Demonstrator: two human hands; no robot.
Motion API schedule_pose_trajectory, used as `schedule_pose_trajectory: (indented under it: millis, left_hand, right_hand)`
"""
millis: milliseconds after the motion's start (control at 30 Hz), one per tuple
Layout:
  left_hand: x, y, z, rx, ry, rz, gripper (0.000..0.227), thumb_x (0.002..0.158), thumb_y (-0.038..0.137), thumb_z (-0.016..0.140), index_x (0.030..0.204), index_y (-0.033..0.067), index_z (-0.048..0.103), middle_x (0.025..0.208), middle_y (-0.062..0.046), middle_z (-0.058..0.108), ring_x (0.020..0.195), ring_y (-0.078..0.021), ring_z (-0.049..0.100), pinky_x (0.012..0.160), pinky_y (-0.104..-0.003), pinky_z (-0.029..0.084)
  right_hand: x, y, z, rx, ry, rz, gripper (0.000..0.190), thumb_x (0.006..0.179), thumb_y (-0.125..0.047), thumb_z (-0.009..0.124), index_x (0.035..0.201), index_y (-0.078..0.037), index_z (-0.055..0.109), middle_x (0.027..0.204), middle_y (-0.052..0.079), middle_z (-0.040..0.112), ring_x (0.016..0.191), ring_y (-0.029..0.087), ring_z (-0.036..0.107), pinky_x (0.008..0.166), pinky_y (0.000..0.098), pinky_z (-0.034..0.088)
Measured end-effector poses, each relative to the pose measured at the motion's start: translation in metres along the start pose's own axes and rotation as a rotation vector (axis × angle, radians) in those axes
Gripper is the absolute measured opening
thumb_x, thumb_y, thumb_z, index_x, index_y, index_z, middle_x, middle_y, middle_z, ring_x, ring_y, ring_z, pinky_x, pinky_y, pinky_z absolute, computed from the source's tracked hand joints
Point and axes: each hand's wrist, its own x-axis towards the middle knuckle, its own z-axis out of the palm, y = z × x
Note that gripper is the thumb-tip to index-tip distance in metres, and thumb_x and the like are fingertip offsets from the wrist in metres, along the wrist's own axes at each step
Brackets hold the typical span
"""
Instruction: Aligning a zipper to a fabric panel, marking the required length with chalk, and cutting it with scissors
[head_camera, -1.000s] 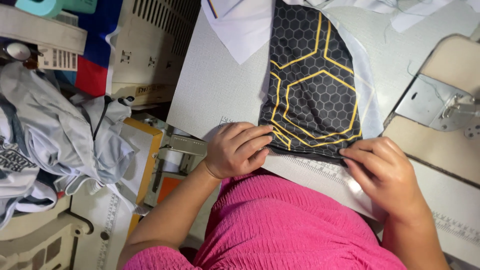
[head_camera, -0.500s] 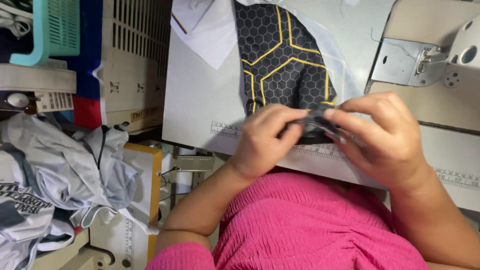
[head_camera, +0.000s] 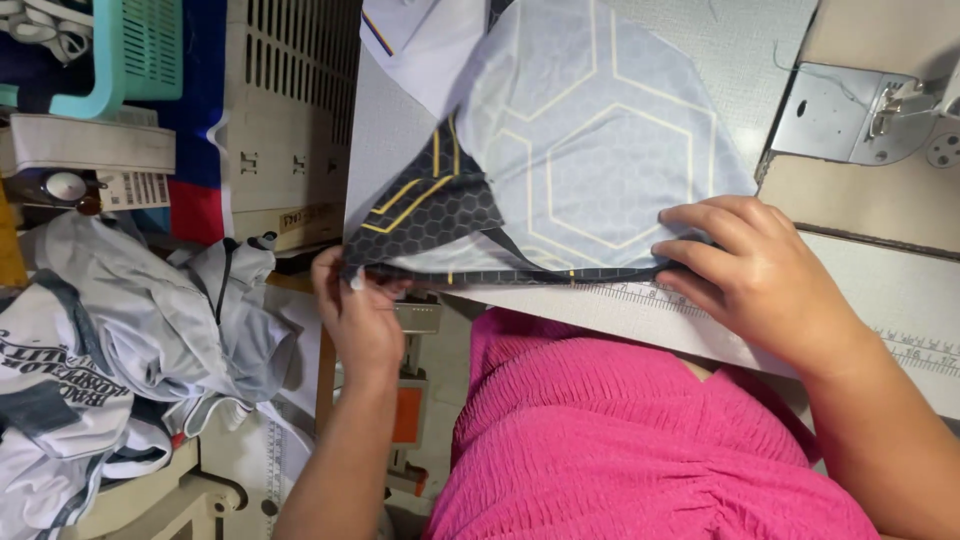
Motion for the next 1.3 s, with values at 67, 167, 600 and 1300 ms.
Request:
schedule_pose_trajectory:
  millis: [67,167,600,1300]
  left_hand:
    - [0.008,0.003,-0.013,0.207,-0.02,0.024,0.014,0.089,0.017,0.05,0.101,0.0086,0.048,0.082,-0.008,0.052,0.066,-0.016,0.054,0.05,-0.027,0.05]
    - [0.017,0.018,-0.023,0.766,-0.089,0.207,0.013,0.091,0.018,0.051,0.084,0.0075,0.052,0.063,-0.007,0.054,0.053,-0.0187,0.052,0.052,-0.032,0.041]
    - [0.006,0.055,0.076,1.084,-0.801,1.006,0.028,0.091,0.011,0.056,0.118,0.0045,0.059,0.131,-0.015,0.054,0.122,-0.0357,0.047,0.103,-0.048,0.041]
    - [0.084,0.035,0.228,1.105,-1.213,1.469,0.046,0.098,0.031,0.062,0.138,0.0141,0.048,0.145,-0.004,0.042,0.132,-0.0273,0.042,0.108,-0.047,0.03]
  right_hand:
    - [0.0,0.0,0.0,0.006,0.002,-0.003,0.023,0.084,-0.028,0.069,0.1,-0.012,0.065,0.116,0.007,0.061,0.102,0.029,0.057,0.086,0.0401,0.046]
    - [0.0,0.001,0.001,0.013,0.01,0.0,0.022,0.084,-0.028,0.068,0.1,-0.012,0.065,0.117,0.007,0.061,0.102,0.029,0.057,0.086,0.0403,0.046]
    - [-0.003,-0.003,0.003,0.037,0.055,0.009,0.022,0.084,-0.025,0.068,0.098,-0.009,0.065,0.114,0.009,0.061,0.097,0.03,0.057,0.084,0.0407,0.047]
    - [-0.034,-0.024,0.016,0.017,0.156,0.243,0.018,0.084,-0.02,0.068,0.094,-0.007,0.063,0.108,0.012,0.06,0.09,0.031,0.056,0.082,0.0415,0.044]
